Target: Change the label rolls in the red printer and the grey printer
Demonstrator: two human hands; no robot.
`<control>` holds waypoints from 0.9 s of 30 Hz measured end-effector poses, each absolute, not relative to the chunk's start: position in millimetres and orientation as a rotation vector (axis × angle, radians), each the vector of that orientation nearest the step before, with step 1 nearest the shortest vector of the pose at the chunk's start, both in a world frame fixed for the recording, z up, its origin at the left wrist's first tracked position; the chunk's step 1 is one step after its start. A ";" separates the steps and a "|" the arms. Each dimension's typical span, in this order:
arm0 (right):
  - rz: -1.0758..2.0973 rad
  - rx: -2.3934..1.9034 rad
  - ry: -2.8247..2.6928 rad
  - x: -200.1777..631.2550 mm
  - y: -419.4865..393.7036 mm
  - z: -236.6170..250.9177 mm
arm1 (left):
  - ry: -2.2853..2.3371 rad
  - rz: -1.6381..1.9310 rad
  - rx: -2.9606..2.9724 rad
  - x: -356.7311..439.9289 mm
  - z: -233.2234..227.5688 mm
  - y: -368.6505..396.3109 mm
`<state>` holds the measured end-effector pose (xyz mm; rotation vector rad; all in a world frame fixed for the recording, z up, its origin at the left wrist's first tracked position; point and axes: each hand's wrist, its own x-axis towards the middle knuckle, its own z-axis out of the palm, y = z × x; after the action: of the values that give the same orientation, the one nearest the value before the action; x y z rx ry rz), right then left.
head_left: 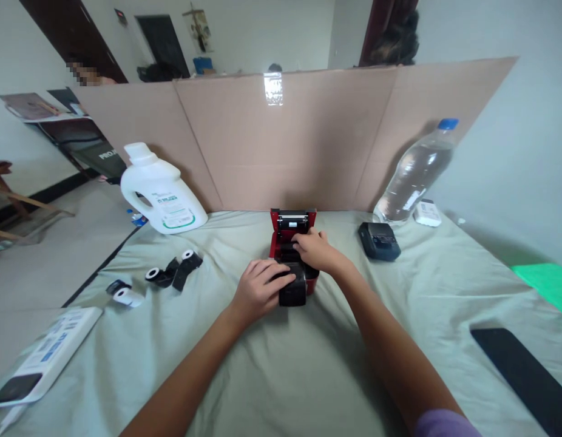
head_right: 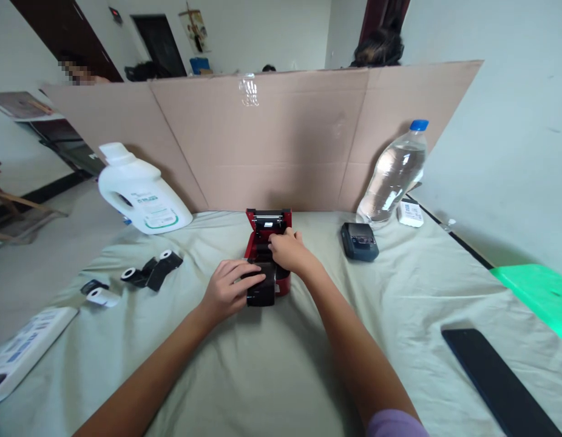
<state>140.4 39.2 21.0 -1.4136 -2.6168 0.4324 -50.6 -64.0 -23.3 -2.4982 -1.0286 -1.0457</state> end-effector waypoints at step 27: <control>0.800 -1.182 -1.459 166.4 40.2 -14.8 | -1.147 -1.113 -2.453 -40.0 -32.2 -83.8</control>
<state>166.4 40.2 -14.8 -1.1822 -1.4585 0.8002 -40.0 -83.8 -32.2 -2.4531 -1.1475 -1.1127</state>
